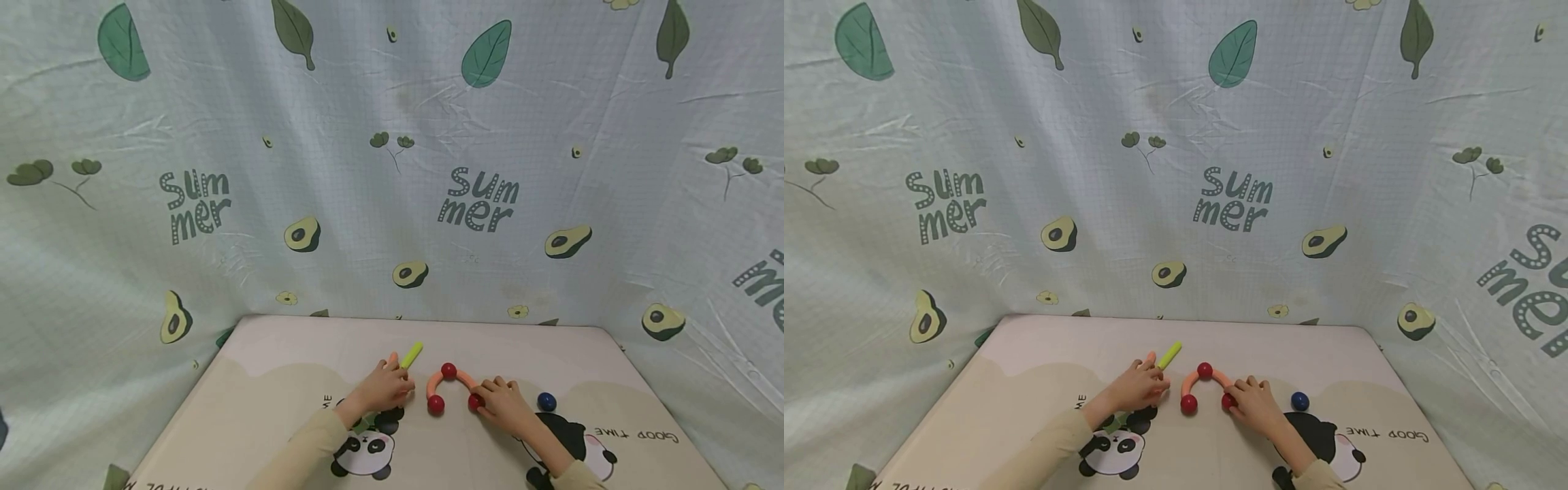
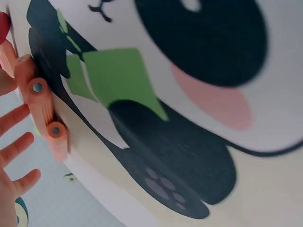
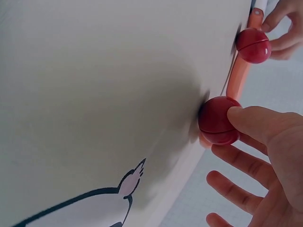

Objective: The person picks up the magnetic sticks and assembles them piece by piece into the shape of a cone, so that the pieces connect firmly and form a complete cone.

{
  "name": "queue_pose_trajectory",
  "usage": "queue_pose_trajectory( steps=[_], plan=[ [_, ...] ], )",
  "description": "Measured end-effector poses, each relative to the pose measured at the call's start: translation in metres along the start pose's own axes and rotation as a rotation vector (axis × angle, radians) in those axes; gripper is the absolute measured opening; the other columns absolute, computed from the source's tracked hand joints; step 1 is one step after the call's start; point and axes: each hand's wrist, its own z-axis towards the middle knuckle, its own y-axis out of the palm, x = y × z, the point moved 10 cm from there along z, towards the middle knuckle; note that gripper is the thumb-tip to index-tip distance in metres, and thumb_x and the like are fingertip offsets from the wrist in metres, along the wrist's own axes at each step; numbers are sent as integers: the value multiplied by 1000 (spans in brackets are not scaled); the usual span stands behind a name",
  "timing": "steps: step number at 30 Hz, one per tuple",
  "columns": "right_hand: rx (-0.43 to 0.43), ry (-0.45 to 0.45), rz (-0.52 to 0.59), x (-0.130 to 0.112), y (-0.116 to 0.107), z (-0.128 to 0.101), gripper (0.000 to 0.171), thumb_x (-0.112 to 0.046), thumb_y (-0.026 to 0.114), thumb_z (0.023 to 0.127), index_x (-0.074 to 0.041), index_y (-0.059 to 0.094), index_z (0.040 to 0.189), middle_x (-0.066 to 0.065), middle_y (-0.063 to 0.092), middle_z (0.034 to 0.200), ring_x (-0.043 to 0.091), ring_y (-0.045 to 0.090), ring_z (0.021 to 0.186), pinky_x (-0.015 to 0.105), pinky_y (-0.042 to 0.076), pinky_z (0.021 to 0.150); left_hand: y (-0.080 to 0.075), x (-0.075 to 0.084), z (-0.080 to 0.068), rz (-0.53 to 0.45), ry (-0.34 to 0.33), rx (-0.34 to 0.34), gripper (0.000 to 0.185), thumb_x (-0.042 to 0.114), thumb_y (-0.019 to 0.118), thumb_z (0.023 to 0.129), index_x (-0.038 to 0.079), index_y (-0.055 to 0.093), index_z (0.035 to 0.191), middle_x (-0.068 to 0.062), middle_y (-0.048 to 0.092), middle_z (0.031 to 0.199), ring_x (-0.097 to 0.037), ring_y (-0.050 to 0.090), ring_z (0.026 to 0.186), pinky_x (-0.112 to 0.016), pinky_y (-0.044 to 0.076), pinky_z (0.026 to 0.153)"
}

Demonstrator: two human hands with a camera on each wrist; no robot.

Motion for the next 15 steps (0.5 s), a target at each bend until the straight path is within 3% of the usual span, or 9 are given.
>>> queue_pose_trajectory(
  steps=[8,15],
  plan=[
    [13,-1,-2,1,0,-1,28,-26,71,72,-17,64,98,-2,62,91,16,47,80,45,39,69,1,1,-8,13,50,7,26,25,63,76,25,62,102,3,60,100,-16,47,96,-39,43,75],
    [32,-3,-7,0,-2,-2,28,-26,72,72,-18,64,98,-2,62,90,16,47,80,43,38,69,1,7,-10,-30,74,14,20,22,61,79,27,65,98,5,60,97,-14,48,96,-38,45,76]
  ],
)
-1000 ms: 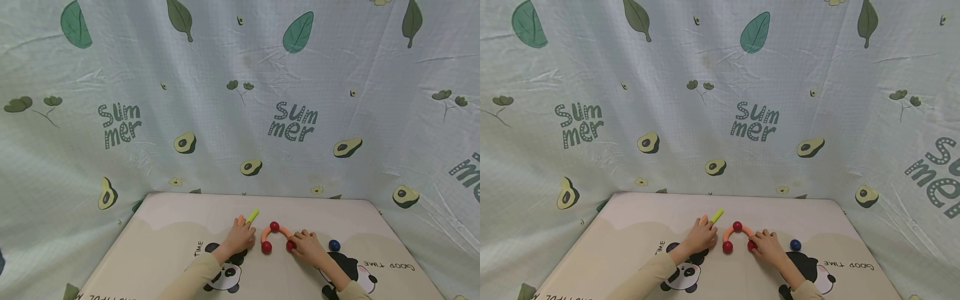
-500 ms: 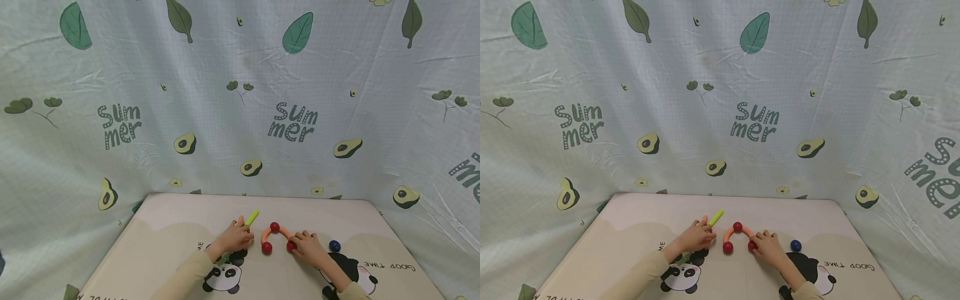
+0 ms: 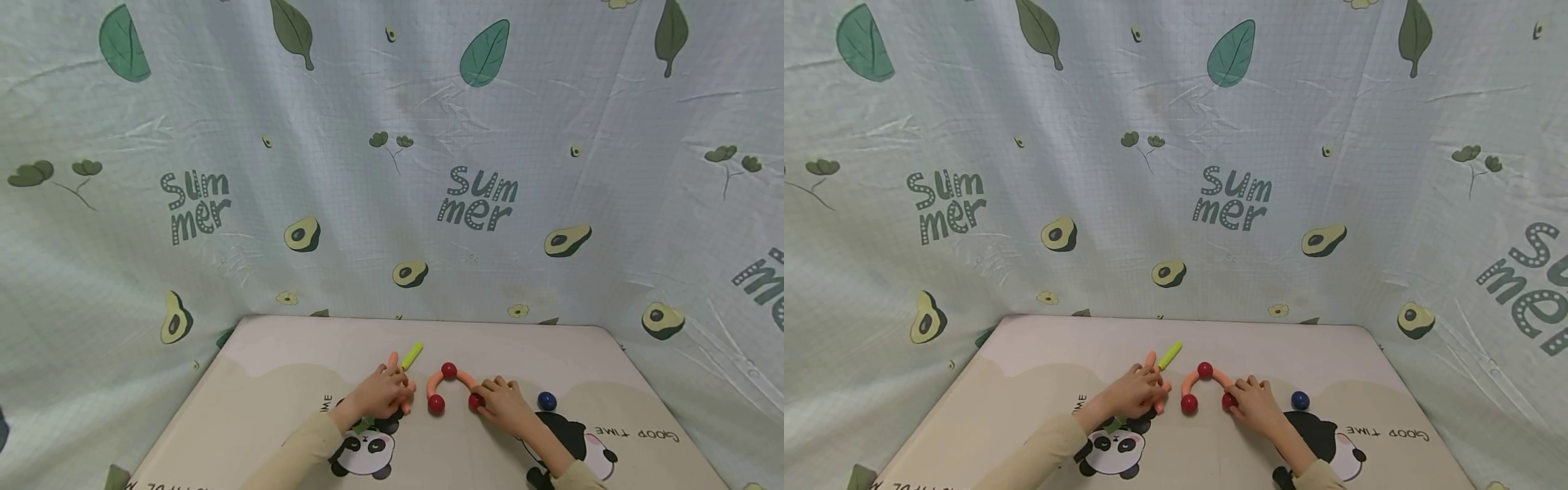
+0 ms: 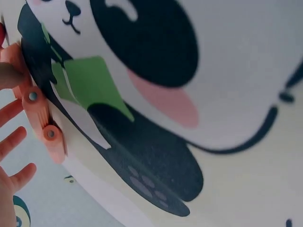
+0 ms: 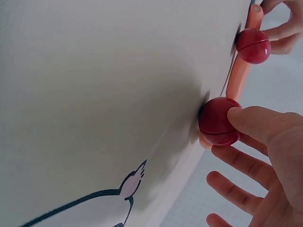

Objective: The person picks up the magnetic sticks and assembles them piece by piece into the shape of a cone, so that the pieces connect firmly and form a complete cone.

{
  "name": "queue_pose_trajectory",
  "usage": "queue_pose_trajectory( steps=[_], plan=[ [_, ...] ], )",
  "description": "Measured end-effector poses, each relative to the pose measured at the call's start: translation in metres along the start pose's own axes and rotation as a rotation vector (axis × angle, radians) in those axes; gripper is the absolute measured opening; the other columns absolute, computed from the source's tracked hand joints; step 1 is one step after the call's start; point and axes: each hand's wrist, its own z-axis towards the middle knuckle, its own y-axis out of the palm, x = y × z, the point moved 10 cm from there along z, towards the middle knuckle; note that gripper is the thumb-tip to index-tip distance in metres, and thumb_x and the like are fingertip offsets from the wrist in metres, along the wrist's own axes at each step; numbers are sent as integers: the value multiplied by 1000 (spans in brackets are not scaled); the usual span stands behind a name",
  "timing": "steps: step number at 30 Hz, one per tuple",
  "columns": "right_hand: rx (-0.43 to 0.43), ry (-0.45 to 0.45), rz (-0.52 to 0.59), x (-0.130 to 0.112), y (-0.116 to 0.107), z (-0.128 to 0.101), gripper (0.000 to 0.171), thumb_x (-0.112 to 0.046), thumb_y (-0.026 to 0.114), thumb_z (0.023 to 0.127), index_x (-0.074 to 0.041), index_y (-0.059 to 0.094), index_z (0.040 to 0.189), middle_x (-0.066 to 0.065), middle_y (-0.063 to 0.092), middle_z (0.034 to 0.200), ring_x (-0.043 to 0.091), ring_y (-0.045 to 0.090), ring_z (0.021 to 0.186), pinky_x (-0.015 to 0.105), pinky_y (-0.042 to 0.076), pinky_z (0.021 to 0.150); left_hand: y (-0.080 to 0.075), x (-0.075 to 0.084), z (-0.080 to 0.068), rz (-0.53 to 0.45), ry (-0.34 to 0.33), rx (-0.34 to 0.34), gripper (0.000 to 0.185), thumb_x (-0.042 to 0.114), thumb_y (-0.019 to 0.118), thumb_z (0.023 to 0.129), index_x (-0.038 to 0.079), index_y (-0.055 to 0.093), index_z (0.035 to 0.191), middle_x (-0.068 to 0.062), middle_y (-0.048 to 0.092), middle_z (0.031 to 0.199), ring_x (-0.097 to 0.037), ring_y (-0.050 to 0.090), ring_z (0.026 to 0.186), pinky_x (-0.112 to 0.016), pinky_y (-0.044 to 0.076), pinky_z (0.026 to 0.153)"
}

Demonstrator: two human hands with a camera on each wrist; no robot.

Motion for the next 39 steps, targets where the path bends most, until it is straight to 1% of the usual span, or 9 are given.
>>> queue_pose_trajectory(
  steps=[5,8,13,19,22,26,31,36,39],
  plan=[
    [-2,-12,5,-1,-1,-1,29,-25,71,72,-17,63,99,-1,62,92,16,48,82,45,38,70,1,5,0,13,-6,3,21,18,55,86,30,65,100,5,59,99,-13,47,95,-31,43,75],
    [-4,-28,25,-2,-3,-2,29,-22,72,72,-15,61,99,-1,62,91,16,48,83,46,38,72,-1,7,0,36,-4,7,22,16,53,88,31,65,99,5,57,101,-14,47,98,-31,43,75],
    [14,-72,45,-3,-5,-4,30,-17,73,70,-17,59,96,-4,61,89,14,47,83,41,37,70,-4,11,1,68,31,40,19,19,55,85,31,65,94,6,57,102,-14,47,98,-32,43,77],
    [37,-108,59,-5,-6,-4,32,-18,75,68,-18,61,97,-5,60,88,13,47,82,38,35,69,-7,18,0,67,80,67,16,20,59,83,30,64,94,9,60,97,-11,43,89,-27,35,73],
    [40,-109,64,-5,-7,-4,33,-18,75,67,-18,61,97,-5,60,87,13,46,81,38,35,69,-6,17,0,76,67,48,18,18,58,83,30,65,95,10,60,98,-10,43,90,-26,34,74],
    [35,-104,59,-5,-8,-4,32,-18,75,67,-18,61,96,-5,60,87,13,46,82,39,35,69,-5,18,1,125,65,41,17,20,57,83,30,65,93,11,60,95,-9,44,90,-27,35,76],
    [20,-88,48,-3,-7,-3,32,-18,75,68,-18,61,96,-5,60,87,14,46,82,41,37,69,-7,21,2,165,90,56,14,21,59,83,32,63,91,11,60,90,-8,47,89,-28,38,77],
    [12,-86,46,-3,-5,-3,32,-18,75,68,-18,61,97,-5,60,87,14,47,83,42,37,69,-9,25,2,190,110,56,17,20,63,81,31,60,93,11,59,94,-9,48,91,-29,39,80],
    [10,-88,50,-3,-4,-3,32,-19,75,68,-18,61,97,-5,60,87,14,47,82,42,37,70,-15,30,3,188,130,83,19,20,63,81,29,57,96,10,59,96,-10,49,94,-32,41,85]
  ],
)
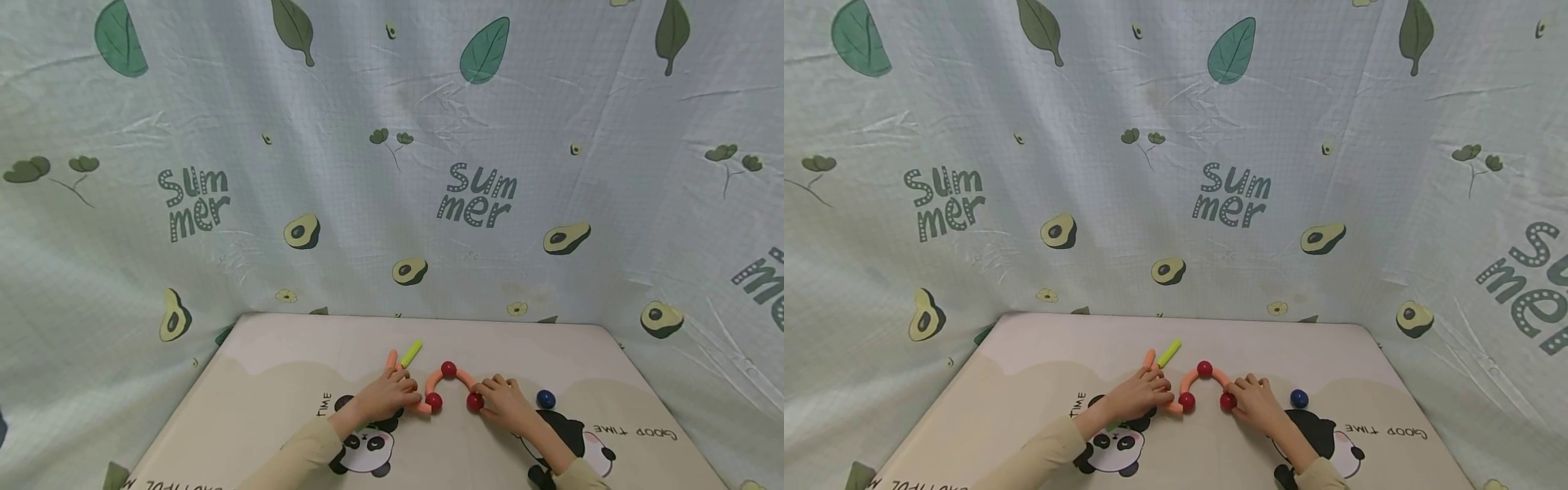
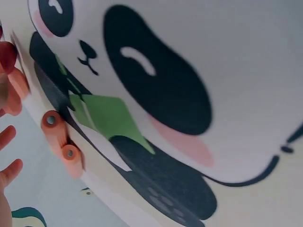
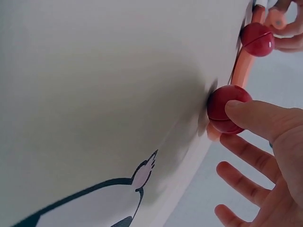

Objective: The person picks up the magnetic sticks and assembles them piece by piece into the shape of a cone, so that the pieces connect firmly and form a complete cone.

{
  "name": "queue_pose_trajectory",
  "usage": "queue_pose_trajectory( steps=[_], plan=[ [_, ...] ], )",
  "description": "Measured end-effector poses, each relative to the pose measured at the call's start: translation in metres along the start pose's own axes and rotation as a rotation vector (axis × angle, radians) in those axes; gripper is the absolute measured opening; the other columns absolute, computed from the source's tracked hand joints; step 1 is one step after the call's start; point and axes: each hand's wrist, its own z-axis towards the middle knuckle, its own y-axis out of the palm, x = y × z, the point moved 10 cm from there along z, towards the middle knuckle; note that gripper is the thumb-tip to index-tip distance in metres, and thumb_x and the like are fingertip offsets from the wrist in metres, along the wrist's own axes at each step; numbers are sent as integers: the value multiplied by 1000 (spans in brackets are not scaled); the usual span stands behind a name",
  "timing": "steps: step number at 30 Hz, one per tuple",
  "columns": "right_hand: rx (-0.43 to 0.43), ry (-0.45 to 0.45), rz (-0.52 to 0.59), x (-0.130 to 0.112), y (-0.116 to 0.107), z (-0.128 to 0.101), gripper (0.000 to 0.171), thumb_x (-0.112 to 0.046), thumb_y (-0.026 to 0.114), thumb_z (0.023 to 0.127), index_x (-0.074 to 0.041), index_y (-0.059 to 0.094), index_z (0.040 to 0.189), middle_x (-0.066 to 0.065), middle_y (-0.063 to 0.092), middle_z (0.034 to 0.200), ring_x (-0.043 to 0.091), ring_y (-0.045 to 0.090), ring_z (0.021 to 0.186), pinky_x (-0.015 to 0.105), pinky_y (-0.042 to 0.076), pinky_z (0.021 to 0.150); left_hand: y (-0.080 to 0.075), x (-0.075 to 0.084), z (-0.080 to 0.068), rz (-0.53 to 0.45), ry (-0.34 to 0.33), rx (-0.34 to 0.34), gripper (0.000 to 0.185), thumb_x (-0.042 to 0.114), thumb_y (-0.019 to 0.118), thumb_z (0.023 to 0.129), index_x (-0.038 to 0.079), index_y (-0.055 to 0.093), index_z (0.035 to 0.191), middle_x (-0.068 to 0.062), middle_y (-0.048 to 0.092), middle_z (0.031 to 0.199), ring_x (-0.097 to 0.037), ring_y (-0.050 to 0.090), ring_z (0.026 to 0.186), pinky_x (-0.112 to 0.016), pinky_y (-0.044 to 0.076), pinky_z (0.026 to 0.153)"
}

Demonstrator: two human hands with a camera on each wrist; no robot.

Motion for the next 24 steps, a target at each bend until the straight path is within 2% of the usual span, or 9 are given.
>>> queue_pose_trajectory(
  steps=[6,14,19,24],
  plan=[
    [13,0,-8,1,0,0,33,-19,75,67,-18,61,97,-5,60,87,13,47,82,41,37,69,-11,6,6,-35,22,67,17,24,58,84,28,54,100,7,60,100,-14,50,100,-34,40,88],
    [-1,21,-1,1,1,0,32,-19,75,67,-18,61,97,-5,60,87,14,47,82,43,37,70,-18,18,13,-45,65,159,16,34,47,90,30,58,100,10,59,95,-12,51,93,-30,40,84],
    [7,26,2,1,1,-1,33,-20,75,67,-18,61,96,-6,60,87,13,47,82,43,37,70,-20,23,19,-27,54,145,13,37,47,89,32,56,97,13,60,98,-10,51,96,-28,39,85],
    [4,29,11,1,2,-1,32,-21,75,68,-19,61,96,-6,60,88,13,47,82,42,37,71,-19,30,26,-68,54,136,12,36,51,88,31,55,98,14,59,96,-7,51,96,-26,40,85]
  ],
)
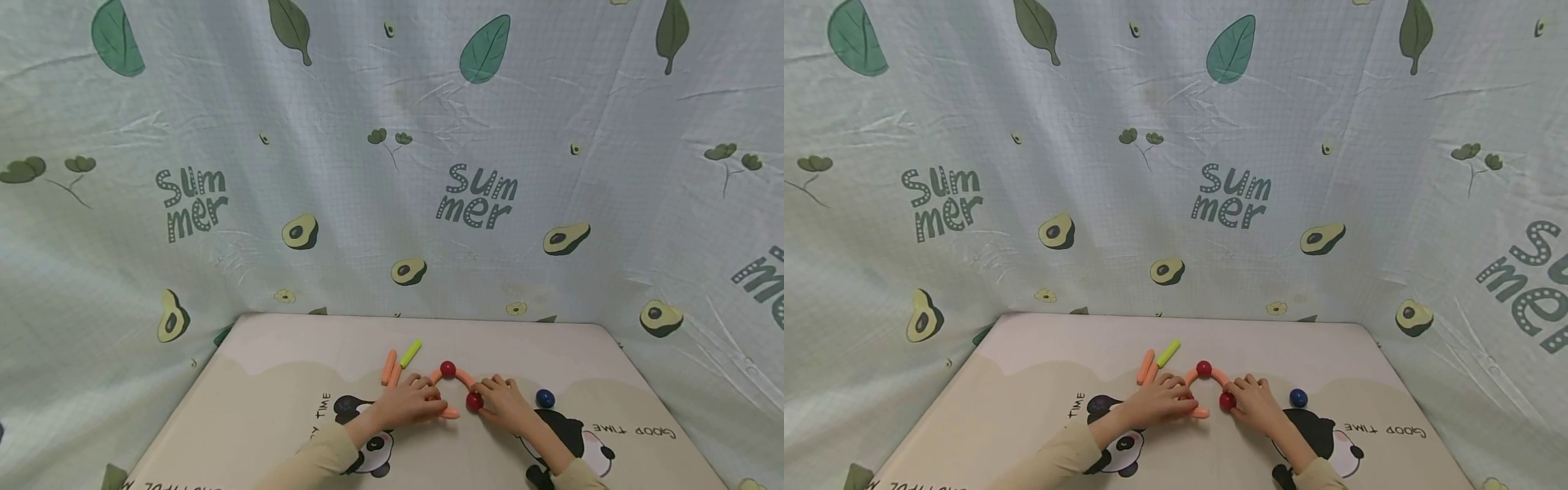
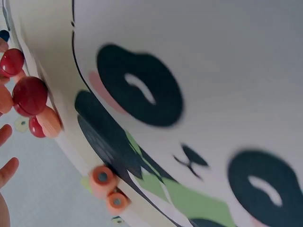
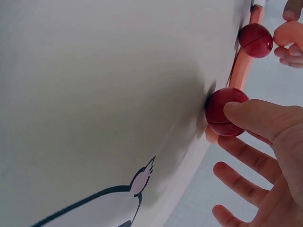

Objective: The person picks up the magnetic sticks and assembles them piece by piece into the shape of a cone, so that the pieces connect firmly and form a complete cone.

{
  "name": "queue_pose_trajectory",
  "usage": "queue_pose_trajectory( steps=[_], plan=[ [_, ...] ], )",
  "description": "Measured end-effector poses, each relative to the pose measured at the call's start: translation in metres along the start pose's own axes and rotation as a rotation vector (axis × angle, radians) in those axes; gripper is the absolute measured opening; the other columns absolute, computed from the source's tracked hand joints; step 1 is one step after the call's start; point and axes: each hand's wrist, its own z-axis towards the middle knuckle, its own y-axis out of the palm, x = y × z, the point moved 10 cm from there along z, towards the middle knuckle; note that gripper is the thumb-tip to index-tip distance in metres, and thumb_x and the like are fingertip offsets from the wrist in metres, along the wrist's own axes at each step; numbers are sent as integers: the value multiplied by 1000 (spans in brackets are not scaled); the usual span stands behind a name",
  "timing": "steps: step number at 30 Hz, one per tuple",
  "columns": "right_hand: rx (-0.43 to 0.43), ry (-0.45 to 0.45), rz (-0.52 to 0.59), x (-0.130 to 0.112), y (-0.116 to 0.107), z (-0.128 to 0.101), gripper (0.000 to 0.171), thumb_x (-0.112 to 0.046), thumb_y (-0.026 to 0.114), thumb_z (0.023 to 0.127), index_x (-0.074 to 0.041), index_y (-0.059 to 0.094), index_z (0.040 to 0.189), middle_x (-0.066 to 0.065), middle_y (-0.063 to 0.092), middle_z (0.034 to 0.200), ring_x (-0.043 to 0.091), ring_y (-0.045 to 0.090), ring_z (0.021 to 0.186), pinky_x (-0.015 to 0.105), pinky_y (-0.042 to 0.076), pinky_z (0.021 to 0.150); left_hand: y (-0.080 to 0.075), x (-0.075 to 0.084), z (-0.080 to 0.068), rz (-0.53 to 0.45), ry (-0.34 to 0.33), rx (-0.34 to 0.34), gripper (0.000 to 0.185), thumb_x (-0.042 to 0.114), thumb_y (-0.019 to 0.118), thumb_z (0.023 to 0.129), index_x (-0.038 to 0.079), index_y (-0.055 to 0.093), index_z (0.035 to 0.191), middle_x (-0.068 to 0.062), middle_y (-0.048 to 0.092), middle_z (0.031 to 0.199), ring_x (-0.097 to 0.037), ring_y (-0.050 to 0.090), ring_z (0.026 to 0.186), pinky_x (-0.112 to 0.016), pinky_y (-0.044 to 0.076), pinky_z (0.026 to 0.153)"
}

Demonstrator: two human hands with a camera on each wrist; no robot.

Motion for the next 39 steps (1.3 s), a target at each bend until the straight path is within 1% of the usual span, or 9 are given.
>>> queue_pose_trajectory(
  steps=[6,11,17,20,25,31,36,39],
  plan=[
    [-14,-2,-1,-1,0,0,32,-21,74,69,-18,60,98,-3,61,91,15,48,83,45,38,70,5,7,7,-87,6,23,11,32,54,87,28,55,98,12,59,94,-6,52,93,-25,39,82],
    [-20,2,-13,-1,-1,0,32,-20,74,69,-16,60,98,0,62,92,16,49,83,44,39,69,9,9,10,-105,-1,26,12,31,55,87,28,54,98,12,57,92,-5,50,90,-25,38,82],
    [-18,5,-14,-2,-1,0,31,-21,73,69,-17,60,98,-1,61,92,16,49,83,42,38,69,10,10,12,-104,-9,18,13,32,55,86,28,53,98,11,56,91,-5,50,89,-26,39,82],
    [-9,3,-17,-2,-2,0,31,-22,74,69,-17,60,97,-2,61,91,15,49,82,41,38,69,11,11,13,-98,-9,15,11,32,53,88,27,52,98,10,55,90,-6,49,87,-26,39,81],
    [11,1,-33,-3,-3,0,31,-24,74,69,-19,61,96,-4,61,90,12,47,81,37,36,68,15,10,16,-94,-33,-10,10,33,51,89,28,52,98,9,53,87,-7,47,85,-25,39,80],
    [7,-4,-20,-3,-4,0,31,-22,74,69,-18,61,96,-3,61,90,14,48,82,39,37,69,20,11,19,-28,-61,-41,8,34,50,89,31,54,96,8,51,84,-7,46,82,-25,38,77],
    [3,-4,-20,-2,-2,0,30,-22,73,70,-17,61,97,-3,61,90,15,48,82,40,37,69,25,11,21,31,-85,-80,10,32,49,90,32,54,99,7,53,87,-9,44,86,-27,39,79],
    [13,-7,-24,-2,-2,-1,30,-22,74,69,-18,61,96,-3,61,89,14,48,82,39,37,69,27,10,21,28,-102,-89,12,31,50,89,32,54,100,7,54,89,-10,43,88,-27,39,80]
  ],
)
